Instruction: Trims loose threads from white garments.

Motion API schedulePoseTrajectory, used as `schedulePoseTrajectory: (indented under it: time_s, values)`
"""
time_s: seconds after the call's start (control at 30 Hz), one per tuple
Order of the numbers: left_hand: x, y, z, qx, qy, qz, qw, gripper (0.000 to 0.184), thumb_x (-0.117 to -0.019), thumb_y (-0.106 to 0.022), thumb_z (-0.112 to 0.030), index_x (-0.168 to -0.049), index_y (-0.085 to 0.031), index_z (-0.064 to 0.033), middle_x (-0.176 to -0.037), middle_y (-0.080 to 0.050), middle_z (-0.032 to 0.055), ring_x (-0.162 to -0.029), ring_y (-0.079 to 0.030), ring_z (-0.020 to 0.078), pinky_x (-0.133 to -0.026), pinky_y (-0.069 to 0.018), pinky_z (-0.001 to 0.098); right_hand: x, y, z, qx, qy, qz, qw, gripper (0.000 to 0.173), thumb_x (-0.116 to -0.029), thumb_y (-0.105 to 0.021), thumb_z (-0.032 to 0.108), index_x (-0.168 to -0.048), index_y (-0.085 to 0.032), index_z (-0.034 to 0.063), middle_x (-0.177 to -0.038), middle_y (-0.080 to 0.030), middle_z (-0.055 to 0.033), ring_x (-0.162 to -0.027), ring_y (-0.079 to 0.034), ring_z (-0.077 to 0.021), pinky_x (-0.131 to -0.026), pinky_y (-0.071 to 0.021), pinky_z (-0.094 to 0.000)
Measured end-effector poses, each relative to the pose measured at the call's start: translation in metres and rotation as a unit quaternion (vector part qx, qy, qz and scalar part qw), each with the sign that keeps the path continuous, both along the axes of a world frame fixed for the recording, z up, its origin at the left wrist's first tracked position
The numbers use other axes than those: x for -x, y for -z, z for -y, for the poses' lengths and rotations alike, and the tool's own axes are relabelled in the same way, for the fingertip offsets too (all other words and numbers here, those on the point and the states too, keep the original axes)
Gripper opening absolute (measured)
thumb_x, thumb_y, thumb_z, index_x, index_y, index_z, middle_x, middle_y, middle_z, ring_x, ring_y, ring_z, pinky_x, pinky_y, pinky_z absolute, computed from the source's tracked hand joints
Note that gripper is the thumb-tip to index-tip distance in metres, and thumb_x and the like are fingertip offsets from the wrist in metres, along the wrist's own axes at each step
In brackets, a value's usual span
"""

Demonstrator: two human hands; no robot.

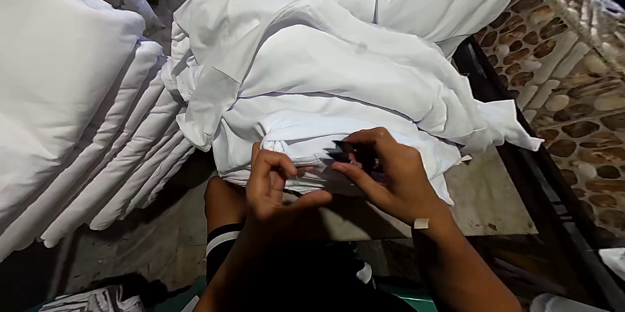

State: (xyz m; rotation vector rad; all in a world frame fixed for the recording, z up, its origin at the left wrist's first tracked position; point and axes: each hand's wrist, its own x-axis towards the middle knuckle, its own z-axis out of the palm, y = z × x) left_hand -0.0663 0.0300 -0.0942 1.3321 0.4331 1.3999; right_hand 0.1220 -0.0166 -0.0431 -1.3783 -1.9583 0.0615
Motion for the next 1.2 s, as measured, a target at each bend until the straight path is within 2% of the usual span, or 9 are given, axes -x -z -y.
schedulePoseTrajectory:
  time_s: [0.1,0.2,0.33,0.47,0.6,0.8,0.9,1.03,1.2]
  values:
    - [-0.009,0.007,-0.006,-0.084,-0.144,-0.135,0.977,0.032,-0.0818,-0.082,-0.012,-0.111,-0.070,-0.0071,-0.109,-0.054,0.0057,-0.094,-0.060,0.0007,-0.082,-0.0560,0.0159,-0.004,-0.005,0.001,0.012,0.000,-0.027,1.000,0.031,-0.1002,-0.062,0.027,-0.104,-0.058,-0.0034,-0.076,-0.055,-0.0016,-0.065,-0.046,0.0050,-0.061,-0.0386,-0.0067]
    - [-0.009,0.005,-0.009,-0.067,-0.117,-0.079,0.988,0.003,-0.0869,-0.077,-0.012,-0.088,-0.075,-0.0141,-0.102,-0.054,-0.0041,-0.090,-0.056,-0.0056,-0.077,-0.0519,0.0092,-0.008,-0.005,0.001,0.021,0.008,0.031,0.999,0.033,-0.0997,-0.061,0.031,-0.101,-0.063,-0.0019,-0.071,-0.057,-0.0031,-0.061,-0.050,-0.0030,-0.057,-0.0408,-0.0153]
    - [-0.002,0.005,-0.010,-0.036,0.002,0.023,0.999,0.002,-0.0912,-0.076,-0.021,-0.090,-0.075,-0.0230,-0.112,-0.061,-0.0136,-0.093,-0.063,-0.0065,-0.078,-0.0585,0.0139,-0.012,-0.003,0.000,0.045,-0.023,0.063,0.997,0.034,-0.1010,-0.057,0.035,-0.097,-0.066,0.0019,-0.071,-0.061,-0.0031,-0.061,-0.055,-0.0079,-0.056,-0.0440,-0.0220]
    - [-0.004,0.005,-0.007,-0.060,-0.029,-0.011,0.998,0.002,-0.0889,-0.077,-0.025,-0.087,-0.076,-0.0245,-0.116,-0.057,-0.0160,-0.109,-0.054,-0.0099,-0.089,-0.0497,0.0089,0.002,0.000,-0.009,0.025,-0.070,0.058,0.996,0.034,-0.1032,-0.054,0.033,-0.096,-0.065,0.0020,-0.072,-0.062,-0.0041,-0.061,-0.057,-0.0096,-0.056,-0.0437,-0.0233]
    - [-0.008,0.004,-0.003,-0.037,-0.014,0.029,0.999,0.009,-0.0918,-0.074,-0.035,-0.088,-0.073,-0.0269,-0.112,-0.060,-0.0186,-0.102,-0.060,-0.0088,-0.086,-0.0548,0.0132,0.007,0.001,-0.017,-0.004,-0.069,0.057,0.996,0.030,-0.1035,-0.054,0.026,-0.091,-0.065,0.0009,-0.067,-0.060,-0.0046,-0.056,-0.054,-0.0098,-0.052,-0.0408,-0.0229]
    - [-0.013,0.006,-0.006,0.000,-0.065,0.025,0.998,0.027,-0.0810,-0.078,0.001,-0.105,-0.075,-0.0100,-0.109,-0.065,-0.0057,-0.092,-0.068,0.0003,-0.078,-0.0622,0.0209,0.010,0.000,-0.005,0.001,0.012,0.021,1.000,0.030,-0.1034,-0.055,0.026,-0.094,-0.064,-0.0009,-0.066,-0.057,-0.0034,-0.056,-0.049,-0.0043,-0.053,-0.0389,-0.0163]
    - [-0.010,0.005,-0.011,-0.034,-0.076,0.009,0.997,0.002,-0.0920,-0.073,-0.015,-0.090,-0.072,-0.0137,-0.096,-0.068,-0.0089,-0.082,-0.068,-0.0013,-0.072,-0.0610,0.0181,0.016,0.005,0.008,0.007,0.037,-0.007,0.999,0.032,-0.1030,-0.059,0.029,-0.098,-0.063,-0.0024,-0.069,-0.058,-0.0059,-0.059,-0.052,-0.0038,-0.057,-0.0426,-0.0141]
    - [0.000,-0.004,-0.002,-0.023,-0.037,-0.014,0.999,0.017,-0.0997,-0.063,-0.036,-0.091,-0.068,-0.0217,-0.108,-0.064,-0.0129,-0.094,-0.067,-0.0029,-0.079,-0.0614,0.0191,0.025,0.012,0.017,-0.009,0.071,0.011,0.997,0.036,-0.1033,-0.059,0.033,-0.098,-0.061,-0.0025,-0.068,-0.058,-0.0069,-0.058,-0.052,-0.0058,-0.057,-0.0427,-0.0152]
    - [0.009,-0.009,0.006,0.042,0.069,0.088,0.993,0.014,-0.0991,-0.064,-0.035,-0.096,-0.069,-0.0224,-0.110,-0.066,-0.0106,-0.103,-0.068,0.0041,-0.091,-0.0602,0.0268,0.040,0.019,0.008,-0.144,0.092,-0.024,0.985,0.023,-0.0950,-0.069,0.021,-0.100,-0.060,0.0001,-0.072,-0.055,-0.0065,-0.064,-0.050,-0.0038,-0.061,-0.0407,-0.0104]
